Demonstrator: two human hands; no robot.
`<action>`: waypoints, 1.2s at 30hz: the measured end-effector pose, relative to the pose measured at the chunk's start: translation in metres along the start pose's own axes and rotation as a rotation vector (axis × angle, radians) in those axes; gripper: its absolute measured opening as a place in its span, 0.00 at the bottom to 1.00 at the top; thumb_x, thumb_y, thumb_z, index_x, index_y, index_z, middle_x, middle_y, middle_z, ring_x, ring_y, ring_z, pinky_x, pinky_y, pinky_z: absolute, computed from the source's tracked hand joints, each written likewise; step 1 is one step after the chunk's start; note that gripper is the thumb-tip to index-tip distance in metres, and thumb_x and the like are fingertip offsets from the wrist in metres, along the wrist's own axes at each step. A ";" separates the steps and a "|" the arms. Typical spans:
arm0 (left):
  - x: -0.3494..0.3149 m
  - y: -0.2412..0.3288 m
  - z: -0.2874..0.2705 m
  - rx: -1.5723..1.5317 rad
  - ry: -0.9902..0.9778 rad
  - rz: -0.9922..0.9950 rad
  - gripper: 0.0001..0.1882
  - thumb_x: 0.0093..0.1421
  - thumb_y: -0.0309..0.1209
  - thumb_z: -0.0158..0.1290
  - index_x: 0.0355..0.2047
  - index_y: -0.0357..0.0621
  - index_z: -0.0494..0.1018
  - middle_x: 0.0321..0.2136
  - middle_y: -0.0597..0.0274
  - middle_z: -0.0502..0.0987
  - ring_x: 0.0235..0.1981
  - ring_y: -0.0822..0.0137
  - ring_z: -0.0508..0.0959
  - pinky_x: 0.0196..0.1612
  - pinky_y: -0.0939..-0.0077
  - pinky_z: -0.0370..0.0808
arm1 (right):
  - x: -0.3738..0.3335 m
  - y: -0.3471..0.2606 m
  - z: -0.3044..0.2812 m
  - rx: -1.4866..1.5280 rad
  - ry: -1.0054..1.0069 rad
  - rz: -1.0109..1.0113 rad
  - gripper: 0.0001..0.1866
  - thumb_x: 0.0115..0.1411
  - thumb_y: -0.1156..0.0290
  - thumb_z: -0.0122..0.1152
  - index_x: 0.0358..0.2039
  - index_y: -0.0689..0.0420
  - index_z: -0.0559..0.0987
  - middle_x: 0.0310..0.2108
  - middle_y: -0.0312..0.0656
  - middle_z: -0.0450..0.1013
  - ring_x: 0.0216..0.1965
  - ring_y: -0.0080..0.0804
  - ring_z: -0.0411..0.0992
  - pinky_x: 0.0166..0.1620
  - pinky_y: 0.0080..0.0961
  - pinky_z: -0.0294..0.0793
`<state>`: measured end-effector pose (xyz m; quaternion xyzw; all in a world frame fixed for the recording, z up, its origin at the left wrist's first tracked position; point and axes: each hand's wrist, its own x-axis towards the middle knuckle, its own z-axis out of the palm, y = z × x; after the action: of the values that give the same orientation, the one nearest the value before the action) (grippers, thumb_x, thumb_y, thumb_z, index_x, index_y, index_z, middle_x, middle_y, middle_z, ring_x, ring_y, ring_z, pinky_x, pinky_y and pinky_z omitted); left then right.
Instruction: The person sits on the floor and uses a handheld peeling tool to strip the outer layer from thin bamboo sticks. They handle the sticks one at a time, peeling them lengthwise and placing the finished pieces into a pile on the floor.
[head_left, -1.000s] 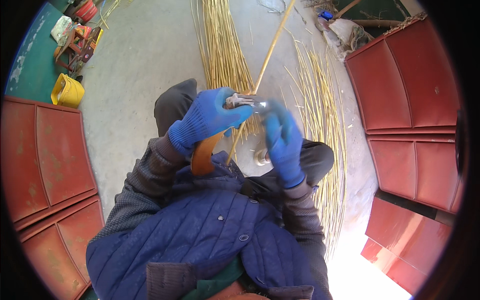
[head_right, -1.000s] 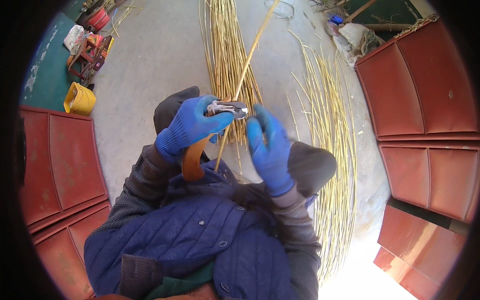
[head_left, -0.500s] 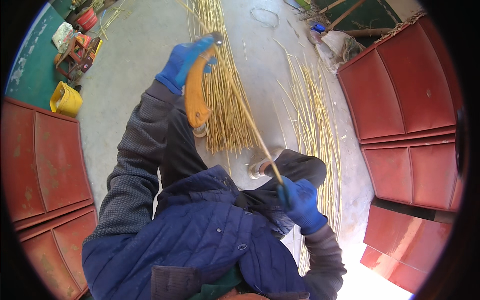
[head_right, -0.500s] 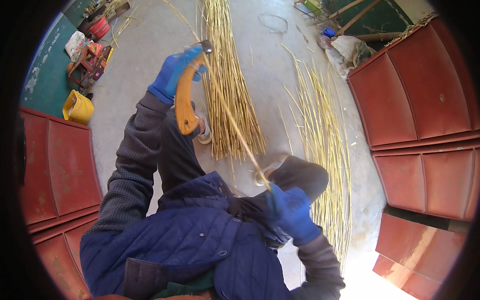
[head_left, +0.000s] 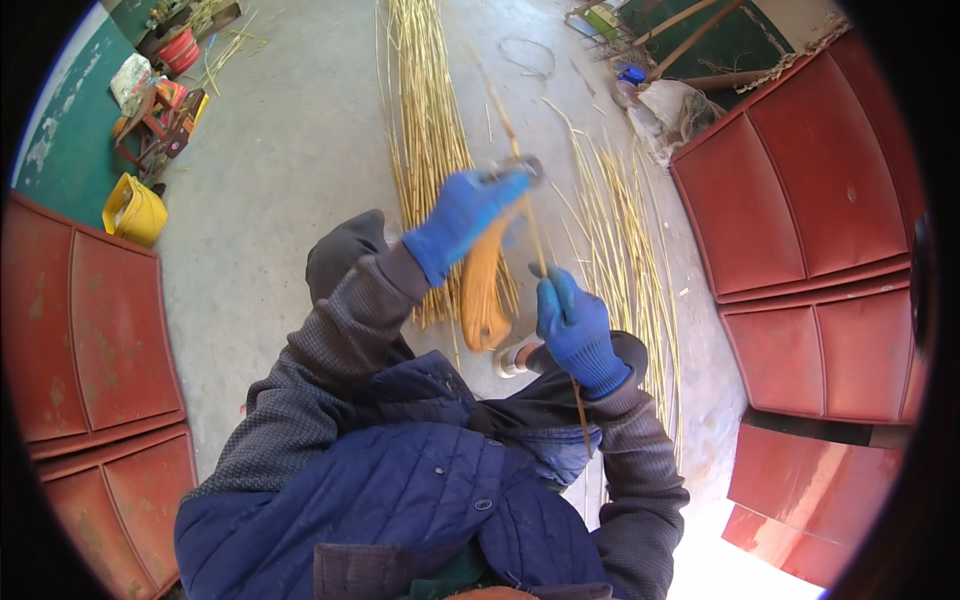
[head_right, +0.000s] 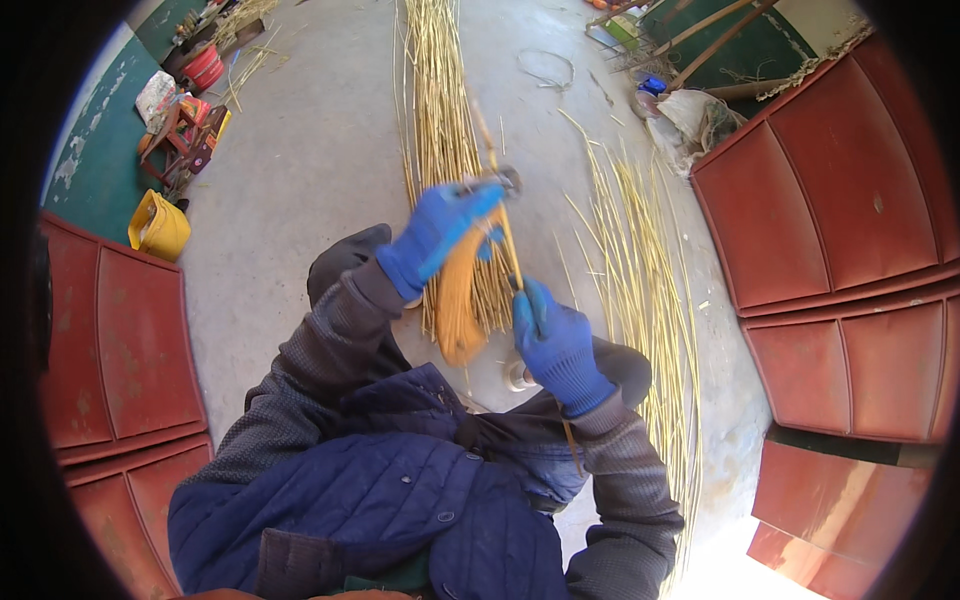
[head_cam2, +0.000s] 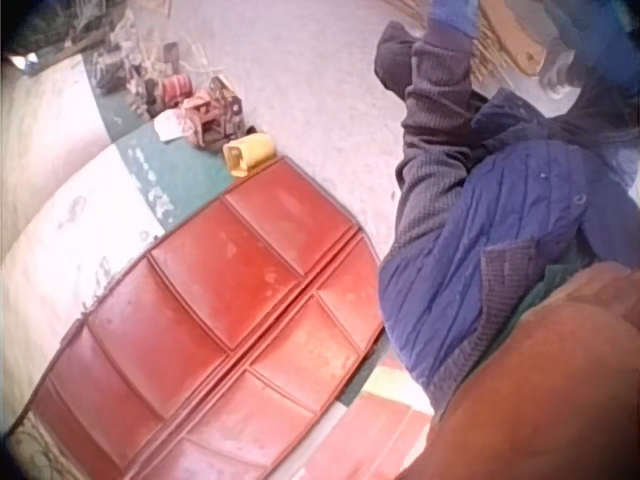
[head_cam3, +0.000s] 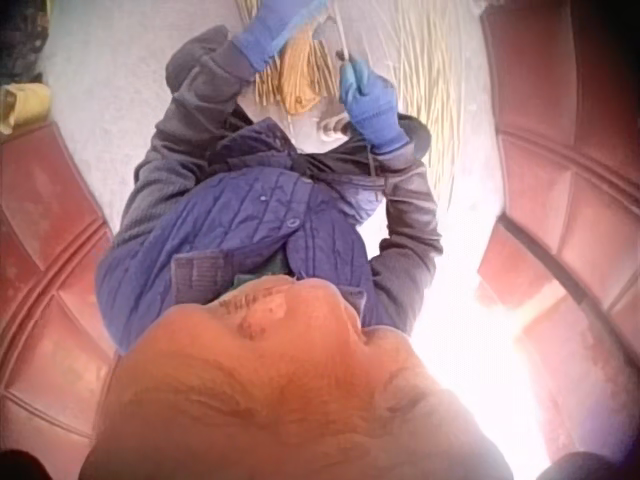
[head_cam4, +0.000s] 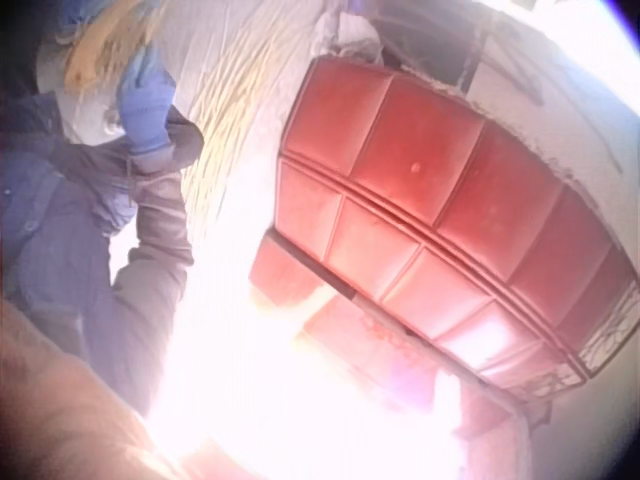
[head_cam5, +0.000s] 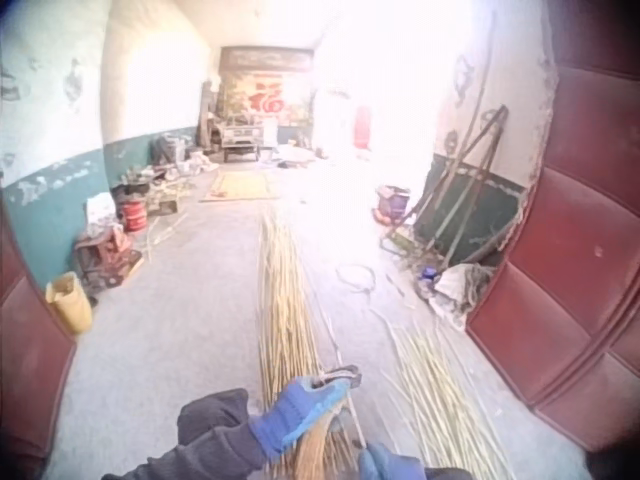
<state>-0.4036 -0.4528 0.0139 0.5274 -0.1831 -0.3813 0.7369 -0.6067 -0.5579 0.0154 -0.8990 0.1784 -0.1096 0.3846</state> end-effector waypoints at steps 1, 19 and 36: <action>-0.006 -0.008 0.004 0.076 0.002 -0.004 0.21 0.66 0.40 0.60 0.53 0.38 0.78 0.33 0.63 0.81 0.29 0.75 0.81 0.27 0.80 0.80 | 0.004 0.002 0.006 -0.050 0.022 -0.042 0.14 0.69 0.71 0.55 0.54 0.55 0.76 0.21 0.48 0.74 0.19 0.46 0.75 0.25 0.36 0.73; 0.025 0.042 -0.157 0.178 0.411 0.183 0.27 0.68 0.49 0.56 0.51 0.35 0.76 0.38 0.58 0.80 0.36 0.70 0.81 0.38 0.77 0.81 | -0.142 0.016 -0.062 0.021 -0.304 0.151 0.28 0.59 0.71 0.67 0.61 0.58 0.74 0.33 0.51 0.80 0.30 0.43 0.80 0.35 0.33 0.79; 0.044 0.054 -0.247 0.067 0.525 0.193 0.24 0.67 0.48 0.58 0.48 0.39 0.77 0.33 0.63 0.79 0.31 0.73 0.79 0.37 0.78 0.80 | -0.106 0.035 -0.034 -0.313 -0.140 -0.425 0.15 0.56 0.74 0.69 0.43 0.57 0.78 0.19 0.41 0.69 0.20 0.42 0.69 0.25 0.39 0.68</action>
<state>-0.1894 -0.3207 -0.0358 0.6124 -0.0480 -0.1537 0.7740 -0.7233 -0.5599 0.0069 -0.9701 -0.0267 -0.0966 0.2209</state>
